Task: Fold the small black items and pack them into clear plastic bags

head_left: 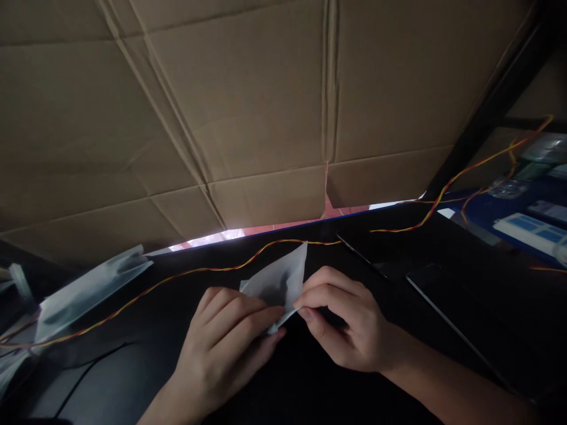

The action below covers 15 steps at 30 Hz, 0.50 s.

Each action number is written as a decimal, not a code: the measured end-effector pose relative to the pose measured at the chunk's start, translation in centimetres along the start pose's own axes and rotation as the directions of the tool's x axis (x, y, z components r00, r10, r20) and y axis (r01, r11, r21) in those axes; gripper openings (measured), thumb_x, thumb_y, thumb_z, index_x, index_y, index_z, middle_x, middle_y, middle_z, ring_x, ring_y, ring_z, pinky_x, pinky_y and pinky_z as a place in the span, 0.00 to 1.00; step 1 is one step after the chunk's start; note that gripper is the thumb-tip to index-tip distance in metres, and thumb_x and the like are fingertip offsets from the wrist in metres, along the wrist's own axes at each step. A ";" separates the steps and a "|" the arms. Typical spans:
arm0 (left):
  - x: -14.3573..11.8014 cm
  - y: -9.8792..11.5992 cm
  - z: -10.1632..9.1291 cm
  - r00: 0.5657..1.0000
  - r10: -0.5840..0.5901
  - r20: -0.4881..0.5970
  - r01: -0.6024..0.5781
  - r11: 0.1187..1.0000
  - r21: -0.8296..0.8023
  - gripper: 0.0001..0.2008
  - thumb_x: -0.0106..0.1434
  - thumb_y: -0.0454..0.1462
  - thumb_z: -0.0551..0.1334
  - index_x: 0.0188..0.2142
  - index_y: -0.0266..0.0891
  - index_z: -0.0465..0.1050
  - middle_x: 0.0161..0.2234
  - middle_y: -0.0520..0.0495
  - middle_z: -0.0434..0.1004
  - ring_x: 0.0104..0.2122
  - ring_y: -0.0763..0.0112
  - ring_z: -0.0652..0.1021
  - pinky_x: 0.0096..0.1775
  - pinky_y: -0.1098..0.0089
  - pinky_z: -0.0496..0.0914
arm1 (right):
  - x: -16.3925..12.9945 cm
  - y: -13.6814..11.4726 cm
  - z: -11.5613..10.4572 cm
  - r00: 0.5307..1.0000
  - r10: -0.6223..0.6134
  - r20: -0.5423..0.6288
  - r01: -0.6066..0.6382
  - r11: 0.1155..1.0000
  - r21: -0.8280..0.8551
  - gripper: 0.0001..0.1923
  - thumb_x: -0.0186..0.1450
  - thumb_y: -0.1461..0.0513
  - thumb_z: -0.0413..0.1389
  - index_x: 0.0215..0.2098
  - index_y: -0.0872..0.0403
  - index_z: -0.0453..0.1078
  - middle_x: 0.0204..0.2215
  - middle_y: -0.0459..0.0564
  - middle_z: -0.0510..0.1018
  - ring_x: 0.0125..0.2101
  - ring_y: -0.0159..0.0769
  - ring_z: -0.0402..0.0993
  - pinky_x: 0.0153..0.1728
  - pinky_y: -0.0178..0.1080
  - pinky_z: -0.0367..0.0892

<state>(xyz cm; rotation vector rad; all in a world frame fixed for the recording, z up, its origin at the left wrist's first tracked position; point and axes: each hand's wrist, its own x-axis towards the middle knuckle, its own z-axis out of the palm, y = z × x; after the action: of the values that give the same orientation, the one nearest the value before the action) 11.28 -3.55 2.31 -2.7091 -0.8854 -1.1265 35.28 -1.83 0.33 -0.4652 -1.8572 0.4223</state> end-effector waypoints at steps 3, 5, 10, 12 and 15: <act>0.1 0.5 0.3 0.995 -0.018 -0.094 0.021 0.999 0.033 0.12 0.69 0.24 0.67 0.47 0.40 0.79 0.39 0.51 0.85 0.36 0.68 0.77 0.41 0.62 0.69 | 0.2 -0.3 -0.2 0.999 -0.028 -0.019 0.028 1.000 0.000 0.08 0.72 0.72 0.58 0.44 0.56 0.76 0.36 0.49 0.80 0.37 0.33 0.79 0.37 0.35 0.78; 0.2 0.6 0.0 0.993 -0.016 -0.115 0.023 0.998 0.057 0.12 0.69 0.25 0.67 0.47 0.40 0.80 0.39 0.50 0.86 0.37 0.67 0.78 0.40 0.61 0.70 | 0.4 -0.4 -0.5 0.999 -0.026 -0.033 0.025 0.999 -0.022 0.08 0.71 0.72 0.58 0.43 0.55 0.75 0.35 0.48 0.80 0.36 0.34 0.79 0.37 0.36 0.78; -0.2 -0.7 -1.6 0.992 -0.009 -0.128 0.029 0.988 0.152 0.16 0.68 0.27 0.67 0.52 0.45 0.81 0.42 0.52 0.88 0.38 0.63 0.80 0.41 0.58 0.71 | 1.0 -0.2 -1.8 0.980 0.037 -0.194 -0.058 0.993 -0.102 0.08 0.71 0.71 0.57 0.41 0.51 0.74 0.35 0.47 0.77 0.35 0.35 0.76 0.34 0.40 0.75; -0.2 -1.2 -2.1 0.991 -0.029 -0.130 0.050 0.986 0.161 0.16 0.69 0.28 0.68 0.52 0.47 0.81 0.43 0.53 0.88 0.39 0.62 0.80 0.42 0.57 0.72 | 1.1 0.2 -2.1 0.960 0.068 -0.271 -0.102 0.988 -0.114 0.08 0.73 0.69 0.57 0.40 0.51 0.73 0.35 0.47 0.75 0.35 0.35 0.74 0.33 0.39 0.73; 0.2 -1.2 -2.7 0.987 -0.070 -0.141 0.090 0.986 0.141 0.16 0.69 0.28 0.67 0.51 0.49 0.81 0.43 0.54 0.87 0.40 0.61 0.80 0.42 0.56 0.72 | 1.2 1.0 -2.5 0.944 0.120 -0.307 -0.144 0.988 -0.056 0.08 0.75 0.67 0.57 0.38 0.51 0.73 0.35 0.46 0.73 0.34 0.33 0.71 0.31 0.37 0.70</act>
<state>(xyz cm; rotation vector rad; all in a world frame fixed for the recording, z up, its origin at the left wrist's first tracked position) 9.05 -3.20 4.26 -2.4674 -1.0213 -1.1934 37.38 -0.18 1.62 -0.6726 -1.5534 0.3470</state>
